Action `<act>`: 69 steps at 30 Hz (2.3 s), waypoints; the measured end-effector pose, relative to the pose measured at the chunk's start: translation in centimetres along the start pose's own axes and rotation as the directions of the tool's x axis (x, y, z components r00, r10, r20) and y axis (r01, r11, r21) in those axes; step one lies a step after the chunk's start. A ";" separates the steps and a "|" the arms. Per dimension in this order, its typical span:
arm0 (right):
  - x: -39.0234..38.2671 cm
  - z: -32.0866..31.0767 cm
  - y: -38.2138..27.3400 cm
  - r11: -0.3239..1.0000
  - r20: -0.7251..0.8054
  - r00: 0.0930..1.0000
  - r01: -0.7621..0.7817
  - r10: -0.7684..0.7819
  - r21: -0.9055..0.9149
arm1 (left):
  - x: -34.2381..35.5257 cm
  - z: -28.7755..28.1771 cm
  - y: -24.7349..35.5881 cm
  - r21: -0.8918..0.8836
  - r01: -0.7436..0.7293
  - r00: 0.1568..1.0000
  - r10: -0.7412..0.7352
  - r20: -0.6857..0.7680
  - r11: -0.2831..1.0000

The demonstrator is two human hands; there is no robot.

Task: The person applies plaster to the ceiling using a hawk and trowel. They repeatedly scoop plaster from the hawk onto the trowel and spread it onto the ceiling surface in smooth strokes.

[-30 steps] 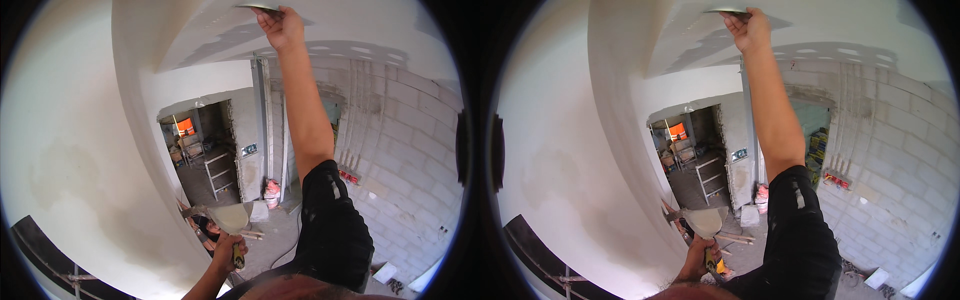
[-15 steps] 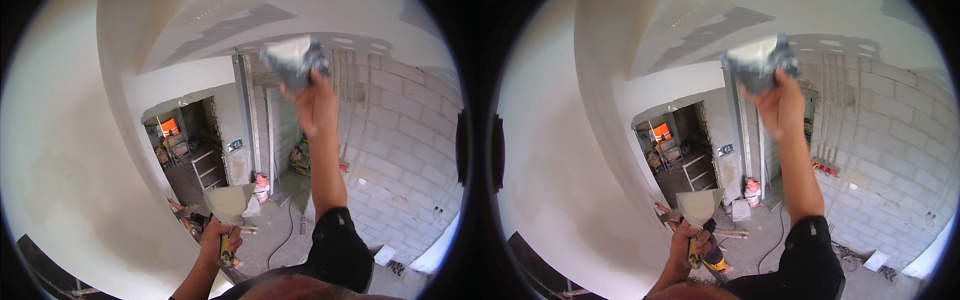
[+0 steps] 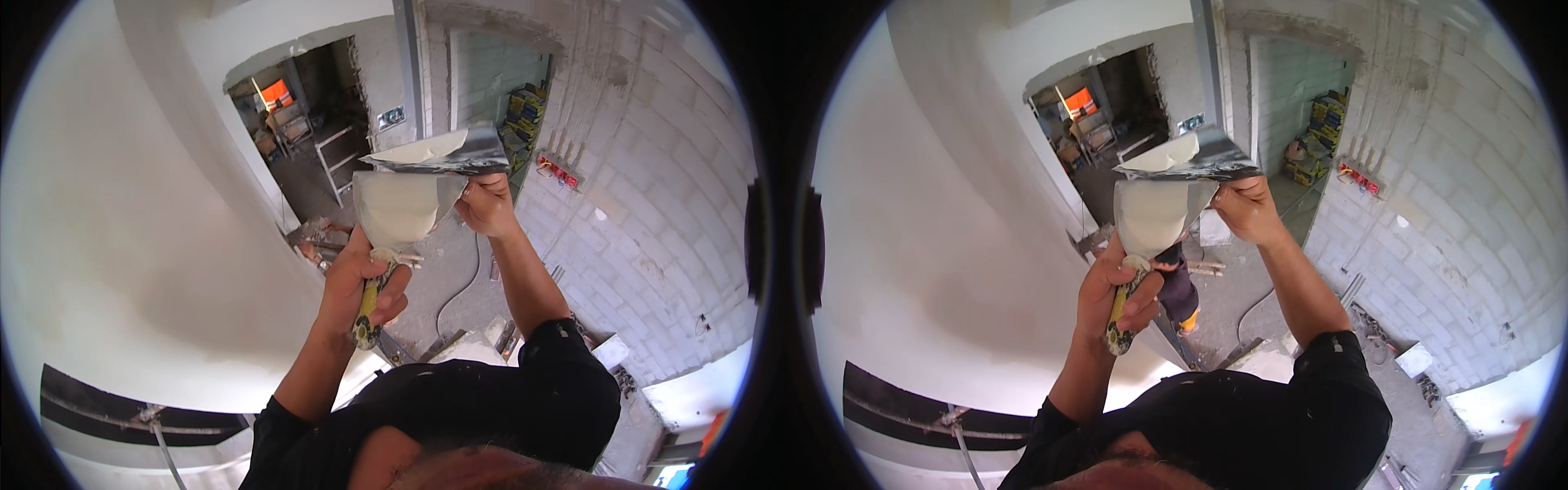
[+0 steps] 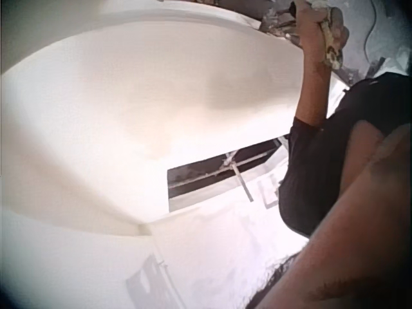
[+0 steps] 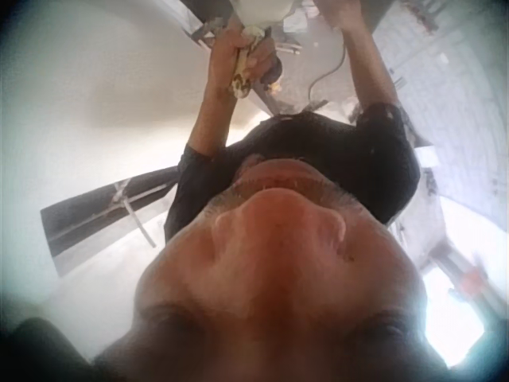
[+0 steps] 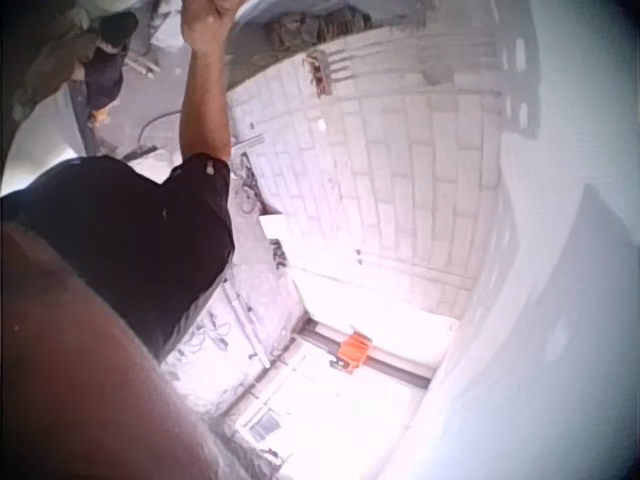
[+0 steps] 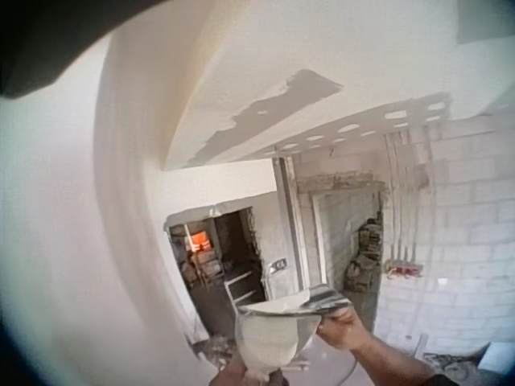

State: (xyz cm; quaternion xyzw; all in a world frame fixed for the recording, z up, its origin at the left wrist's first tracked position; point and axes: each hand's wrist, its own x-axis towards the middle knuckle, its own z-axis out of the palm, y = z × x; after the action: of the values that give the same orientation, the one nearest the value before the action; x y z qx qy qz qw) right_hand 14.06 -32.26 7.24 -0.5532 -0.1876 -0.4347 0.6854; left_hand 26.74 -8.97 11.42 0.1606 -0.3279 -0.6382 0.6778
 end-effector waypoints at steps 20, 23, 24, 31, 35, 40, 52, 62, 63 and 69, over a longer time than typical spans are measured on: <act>20.6 -2.1 1.5 0.998 -0.360 0.932 0.063 -0.050 0.026 | -0.9 -6.6 -1.2 -0.029 -0.079 0.910 0.060 -0.410 0.996; 29.4 0.9 -1.1 0.959 -0.274 0.940 0.249 -0.204 0.138 | -1.1 -7.8 -3.2 -0.032 0.050 0.833 -0.059 -0.550 0.998; 32.2 2.7 -1.2 0.949 -0.294 0.934 0.262 -0.203 0.177 | -1.6 -8.4 -3.4 0.004 0.054 0.829 -0.043 -0.557 0.999; 46.6 3.8 -1.7 0.882 -0.306 0.929 0.315 -0.210 0.350 | -2.0 -9.3 -3.8 0.045 0.029 0.851 -0.001 -0.525 0.999; 49.9 5.8 -0.6 0.860 -0.300 0.934 0.308 -0.192 0.406 | -2.7 -9.8 -4.0 0.020 -0.054 0.823 0.055 -0.566 0.998; 51.8 7.0 -0.9 0.822 -0.277 0.936 0.329 -0.217 0.464 | -2.5 -10.0 -4.1 0.034 -0.100 0.802 0.101 -0.588 0.994; 50.7 7.3 -3.7 0.882 -0.218 0.952 0.286 -0.216 0.375 | -1.4 -9.6 -4.6 0.022 -0.124 0.824 0.115 -0.555 0.992; 47.0 8.1 -7.1 0.884 -0.186 0.941 0.331 -0.283 0.331 | -1.7 -9.0 -5.0 -0.008 -0.057 0.840 0.044 -0.541 0.998; 46.5 8.1 -7.7 0.885 -0.183 0.939 0.336 -0.290 0.323 | -1.8 -9.3 -5.2 -0.018 -0.053 0.851 0.036 -0.524 0.998; 43.9 8.5 -10.6 0.884 -0.174 0.929 0.365 -0.326 0.292 | -2.4 -9.7 -5.9 -0.047 -0.020 0.865 -0.006 -0.501 0.999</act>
State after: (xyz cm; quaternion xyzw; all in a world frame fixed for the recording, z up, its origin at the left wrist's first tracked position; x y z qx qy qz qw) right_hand 31.62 -41.61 48.68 -0.3654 -0.3098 -0.5461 0.6872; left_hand 28.58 -9.37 -0.02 0.3023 -0.1251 -0.5803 0.7458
